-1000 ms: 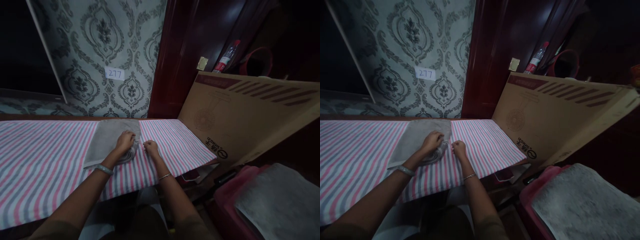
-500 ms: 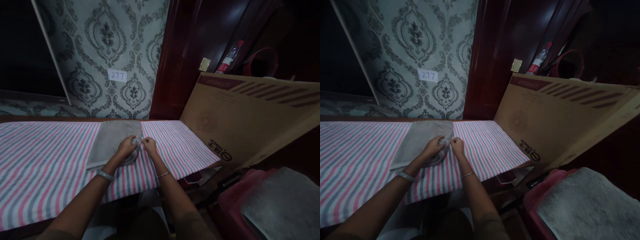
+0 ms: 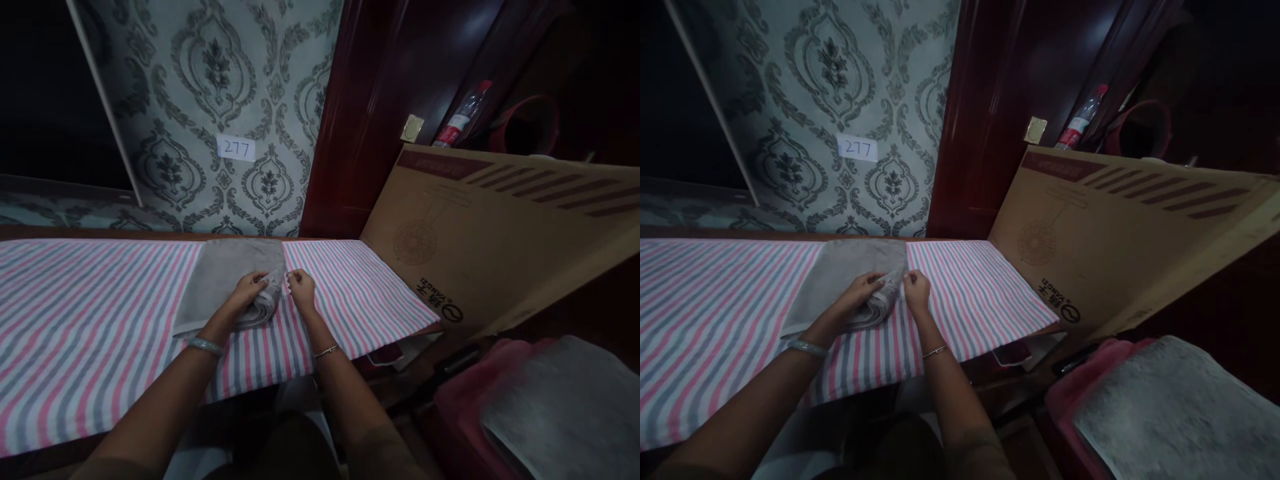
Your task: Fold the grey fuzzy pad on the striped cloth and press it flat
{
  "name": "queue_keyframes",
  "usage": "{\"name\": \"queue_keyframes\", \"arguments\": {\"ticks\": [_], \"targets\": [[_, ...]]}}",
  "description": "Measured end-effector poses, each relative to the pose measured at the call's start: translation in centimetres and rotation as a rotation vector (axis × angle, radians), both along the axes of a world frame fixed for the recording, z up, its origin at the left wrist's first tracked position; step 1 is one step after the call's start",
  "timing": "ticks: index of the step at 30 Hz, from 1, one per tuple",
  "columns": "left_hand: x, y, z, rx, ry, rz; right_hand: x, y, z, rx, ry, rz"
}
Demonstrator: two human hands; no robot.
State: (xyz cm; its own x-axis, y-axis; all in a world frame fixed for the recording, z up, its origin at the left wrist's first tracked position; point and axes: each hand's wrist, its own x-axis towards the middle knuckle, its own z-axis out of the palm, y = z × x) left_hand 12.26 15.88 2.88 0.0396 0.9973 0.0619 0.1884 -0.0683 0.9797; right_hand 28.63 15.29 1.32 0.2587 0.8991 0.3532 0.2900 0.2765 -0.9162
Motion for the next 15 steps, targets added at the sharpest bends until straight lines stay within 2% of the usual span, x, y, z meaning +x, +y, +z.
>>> {"name": "queue_keyframes", "arguments": {"ticks": [4,9,12,15], "targets": [[-0.2,-0.2,0.0,-0.037,-0.094,-0.078,-0.4,-0.8,-1.5,0.033,-0.152,-0.014],[-0.5,0.1,0.0,-0.034,-0.13,-0.104,-3.9,-2.1,-3.6,0.026,-0.41,0.104],[-0.6,0.2,0.1,-0.032,-0.119,-0.157,-5.4,-2.4,-3.9,-0.029,-0.454,0.15],[-0.7,-0.1,0.3,-0.024,-0.101,-0.16,-5.5,-2.3,-3.5,-0.061,-0.381,0.187]]}}
